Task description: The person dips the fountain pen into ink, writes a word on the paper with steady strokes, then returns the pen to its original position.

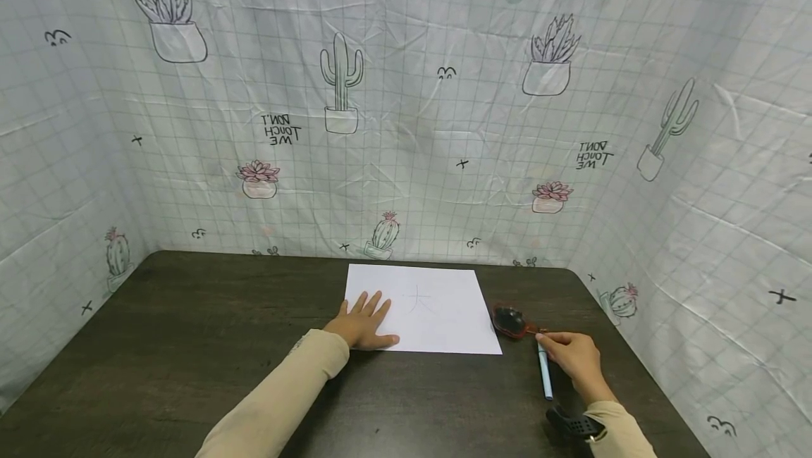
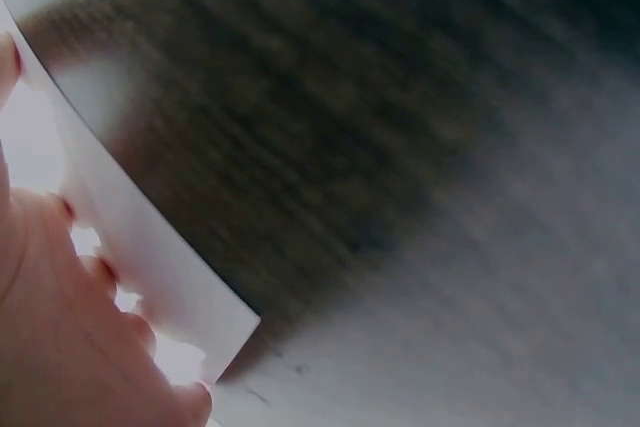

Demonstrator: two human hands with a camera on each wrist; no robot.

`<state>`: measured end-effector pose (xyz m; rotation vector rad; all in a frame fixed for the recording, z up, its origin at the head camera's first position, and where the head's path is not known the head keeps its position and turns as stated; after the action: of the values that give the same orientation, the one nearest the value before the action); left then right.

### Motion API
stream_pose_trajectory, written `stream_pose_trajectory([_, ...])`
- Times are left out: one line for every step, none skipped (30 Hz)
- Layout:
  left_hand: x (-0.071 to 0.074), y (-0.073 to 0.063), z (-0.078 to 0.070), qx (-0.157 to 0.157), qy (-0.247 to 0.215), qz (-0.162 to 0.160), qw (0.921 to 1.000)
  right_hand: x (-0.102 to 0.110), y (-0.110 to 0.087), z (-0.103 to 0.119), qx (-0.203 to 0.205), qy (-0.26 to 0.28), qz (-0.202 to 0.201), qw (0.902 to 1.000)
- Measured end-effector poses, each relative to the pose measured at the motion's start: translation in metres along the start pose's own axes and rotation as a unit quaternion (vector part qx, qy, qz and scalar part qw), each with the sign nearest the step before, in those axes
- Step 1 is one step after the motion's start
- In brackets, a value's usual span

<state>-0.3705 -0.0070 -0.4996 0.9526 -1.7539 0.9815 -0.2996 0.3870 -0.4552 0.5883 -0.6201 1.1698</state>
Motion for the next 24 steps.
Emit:
stream_pose_trajectory([0.0, 0.0, 0.0, 0.0, -0.001, 0.0, 1.0, 0.0, 0.0, 0.0, -0.001, -0.006, 0.003, 1.0])
stream_pose_trajectory([0.0, 0.0, 0.0, 0.0, -0.001, 0.001, 1.0, 0.001, -0.001, 0.0, -0.001, -0.012, 0.008, 0.9999])
stream_pose_trajectory([0.0, 0.0, 0.0, 0.0, -0.001, 0.003, 1.0, 0.001, -0.001, 0.0, -0.001, -0.019, 0.013, 0.9997])
stream_pose_trajectory([0.0, 0.0, 0.0, 0.0, -0.002, 0.003, 1.0, 0.002, -0.001, 0.0, -0.002, -0.026, 0.02, 0.9994])
stream_pose_trajectory([0.001, -0.001, -0.001, 0.0, -0.005, 0.005, 1.0, 0.002, -0.002, 0.0, -0.003, -0.031, 0.027, 0.9992])
stream_pose_trajectory([0.002, -0.003, -0.002, 0.001, -0.005, 0.005, 1.0, 0.003, -0.002, 0.0, -0.004, -0.034, 0.035, 0.9988])
stream_pose_trajectory([0.003, -0.005, -0.003, 0.0, -0.005, 0.008, 1.0, 0.003, -0.003, 0.0, -0.006, -0.037, 0.043, 0.9984])
stream_pose_trajectory([0.005, -0.008, -0.004, 0.0, -0.006, 0.011, 0.9999, 0.003, -0.003, 0.0, -0.009, -0.037, 0.05, 0.998])
stream_pose_trajectory([0.009, -0.011, -0.006, 0.001, -0.006, 0.012, 0.9999, 0.003, -0.004, 0.0, -0.011, -0.036, 0.057, 0.9976])
stream_pose_trajectory([0.01, -0.013, -0.007, -0.001, -0.005, 0.01, 0.9999, 0.003, -0.004, 0.001, -0.013, -0.036, 0.063, 0.9973])
stream_pose_trajectory([0.014, -0.017, -0.01, 0.001, -0.004, 0.01, 0.9999, 0.003, -0.005, 0.001, -0.014, -0.032, 0.067, 0.9971])
stream_pose_trajectory([0.017, -0.021, -0.012, 0.002, -0.005, 0.012, 0.9999, 0.003, -0.006, 0.002, -0.014, -0.031, 0.071, 0.9969])
stream_pose_trajectory([0.02, -0.024, -0.014, 0.003, -0.005, 0.013, 0.9999, 0.003, -0.006, 0.002, -0.016, -0.03, 0.072, 0.9968])
stream_pose_trajectory([0.023, -0.027, -0.016, 0.005, -0.006, 0.013, 0.9999, 0.003, -0.007, 0.003, -0.016, -0.029, 0.073, 0.9968])
stream_pose_trajectory([0.025, -0.029, -0.018, 0.007, -0.005, 0.013, 0.9999, 0.003, -0.007, 0.004, -0.014, -0.031, 0.074, 0.9967])
stream_pose_trajectory([0.026, -0.03, -0.019, 0.007, -0.005, 0.014, 0.9999, 0.003, -0.007, 0.005, -0.014, -0.033, 0.073, 0.9967])
stream_pose_trajectory([0.029, -0.033, -0.021, 0.01, -0.007, 0.017, 0.9998, 0.003, -0.006, 0.005, -0.013, -0.033, 0.07, 0.9969])
stream_pose_trajectory([0.029, -0.034, -0.022, 0.01, -0.008, 0.017, 0.9998, 0.003, -0.006, 0.006, -0.012, -0.037, 0.065, 0.9971])
stream_pose_trajectory([0.029, -0.034, -0.021, 0.009, -0.008, 0.017, 0.9998, 0.004, -0.005, 0.007, -0.011, -0.04, 0.06, 0.9973])
stream_pose_trajectory([0.028, -0.033, -0.021, 0.009, -0.008, 0.017, 0.9998, 0.004, -0.004, 0.008, -0.009, -0.044, 0.053, 0.9976])
stream_pose_trajectory([0.026, -0.031, -0.02, 0.007, -0.008, 0.017, 0.9998, 0.005, -0.002, 0.009, -0.007, -0.048, 0.046, 0.9978])
stream_pose_trajectory([0.024, -0.028, -0.018, 0.005, -0.009, 0.017, 0.9998, 0.005, -0.001, 0.01, -0.006, -0.052, 0.037, 0.998])
stream_pose_trajectory([0.021, -0.025, -0.015, 0.003, -0.009, 0.017, 0.9998, 0.005, 0.0, 0.011, -0.004, -0.055, 0.029, 0.9981])
stream_pose_trajectory([0.018, -0.021, -0.013, 0.002, -0.01, 0.016, 0.9998, 0.005, 0.002, 0.011, -0.001, -0.059, 0.021, 0.9981])
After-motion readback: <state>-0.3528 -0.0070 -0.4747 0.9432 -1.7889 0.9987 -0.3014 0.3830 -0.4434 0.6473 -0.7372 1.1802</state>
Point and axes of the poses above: each hand's wrist, its own y-axis towards the middle knuckle, its own x-axis out of the back of the hand, z = x × y, the point moved 6 cm from there along y, towards the middle knuckle, and after that the axes turned 4 degrees about x, right-handed, at the moved point
